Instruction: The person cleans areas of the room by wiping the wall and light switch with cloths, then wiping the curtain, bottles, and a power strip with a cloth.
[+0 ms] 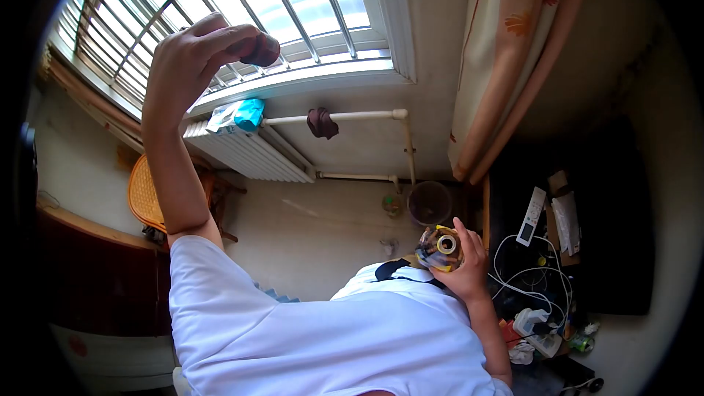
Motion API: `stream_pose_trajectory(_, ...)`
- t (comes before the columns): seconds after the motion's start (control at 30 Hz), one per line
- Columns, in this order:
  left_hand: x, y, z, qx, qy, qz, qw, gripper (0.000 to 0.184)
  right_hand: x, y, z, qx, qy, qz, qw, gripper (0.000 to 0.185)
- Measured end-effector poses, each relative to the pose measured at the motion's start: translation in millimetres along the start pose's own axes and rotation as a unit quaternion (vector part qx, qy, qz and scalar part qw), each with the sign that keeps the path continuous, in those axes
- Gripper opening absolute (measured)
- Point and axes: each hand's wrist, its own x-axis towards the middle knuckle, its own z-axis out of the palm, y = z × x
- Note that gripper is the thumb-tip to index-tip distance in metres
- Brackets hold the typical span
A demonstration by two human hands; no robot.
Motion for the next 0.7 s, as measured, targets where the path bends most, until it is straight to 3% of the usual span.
stream_pose_trajectory(0.33, 15, 4, 1, 0.033, -0.038, -0.016, 0.999, 0.03, -4, 1, -3, -0.002, 0.009, 0.009, 1.0, 0.1)
stream_pose_trajectory(0.43, 17, 7, 6, 0.006, -0.04, -0.03, 0.999, 0.021, -7, 2, -3, -0.002, 0.013, 0.018, 1.0, 0.099)
stream_pose_trajectory(0.57, 14, 15, 28, -0.13, -0.056, -0.065, 0.988, 0.04, -13, 2, -5, 0.004, 0.025, 0.028, 0.999, 0.096)
stream_pose_trajectory(0.67, -2, 37, 86, -0.332, -0.043, -0.123, 0.934, 0.038, -24, 5, -9, 0.004, 0.048, 0.042, 0.998, 0.092)
stream_pose_trajectory(0.7, -7, 44, 110, -0.302, -0.083, -0.116, 0.943, 0.039, -26, 6, -12, -0.004, 0.058, 0.04, 0.997, 0.092)
